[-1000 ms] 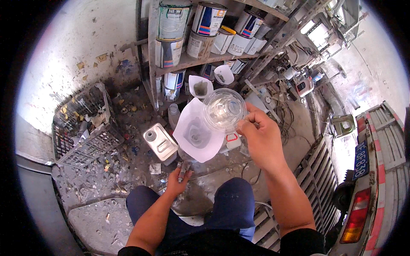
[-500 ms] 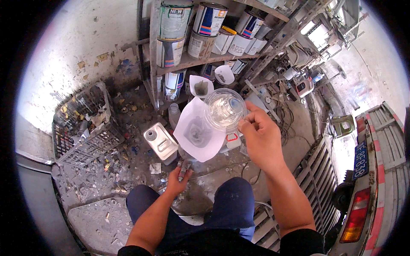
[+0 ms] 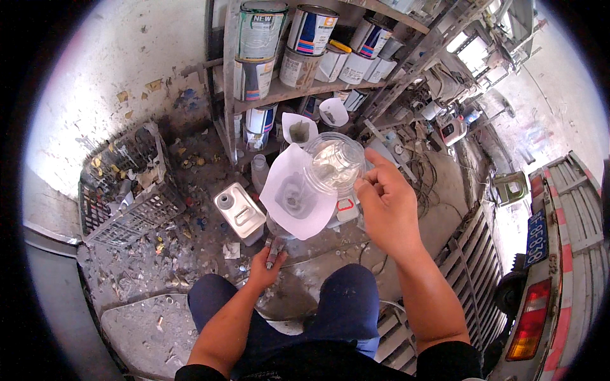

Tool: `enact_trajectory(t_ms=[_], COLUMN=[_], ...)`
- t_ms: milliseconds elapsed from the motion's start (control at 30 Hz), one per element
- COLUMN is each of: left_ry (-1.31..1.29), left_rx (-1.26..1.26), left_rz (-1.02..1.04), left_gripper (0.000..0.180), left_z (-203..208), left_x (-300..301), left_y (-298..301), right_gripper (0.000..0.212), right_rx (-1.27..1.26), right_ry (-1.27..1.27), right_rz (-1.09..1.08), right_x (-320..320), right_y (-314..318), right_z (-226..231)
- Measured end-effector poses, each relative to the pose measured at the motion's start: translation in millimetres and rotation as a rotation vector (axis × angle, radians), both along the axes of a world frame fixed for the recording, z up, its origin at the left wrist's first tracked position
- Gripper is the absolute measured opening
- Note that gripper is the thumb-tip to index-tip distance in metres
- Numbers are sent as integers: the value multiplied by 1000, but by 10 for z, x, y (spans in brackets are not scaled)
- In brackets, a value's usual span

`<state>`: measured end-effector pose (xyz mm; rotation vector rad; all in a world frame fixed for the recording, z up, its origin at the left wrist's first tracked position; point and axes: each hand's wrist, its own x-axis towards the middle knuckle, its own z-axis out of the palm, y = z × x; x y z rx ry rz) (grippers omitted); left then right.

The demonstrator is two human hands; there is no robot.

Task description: The person prepares paint by pouring liquid from a plastic container into a funnel, then transfers it into a spray gun cup. They walk to a silver car and spray paint the front bumper and side panels.

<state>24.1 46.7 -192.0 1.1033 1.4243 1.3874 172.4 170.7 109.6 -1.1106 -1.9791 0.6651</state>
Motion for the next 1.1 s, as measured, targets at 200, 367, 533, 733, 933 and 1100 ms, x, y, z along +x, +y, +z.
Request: enact_trajectory(t_ms=[200,367,533,733,933,1100], left_ry=[-66,15,13,51,106,99], left_rx=[10,5,14,-16,-28,-46], left_rz=[8,-6,15,29,8,46], left_gripper=[27,31,26,21,20,20], left_z=[-62,-150,-28,28,-7,80], left_x=[22,-5,19,3,5,10], left_y=[15,10,25,10,-11,-31], right_gripper=[8,8,12,13,14,11], right_rx=[25,20,-162,-578,-745,-863], right_ry=[-22,-33,0,287,531,632], right_rz=[25,21,-28,-23,6,13], right_x=[-10,-13,18,83,213,359], right_y=[11,22,61,196,260,331], right_z=[22,35,76,169,169,17])
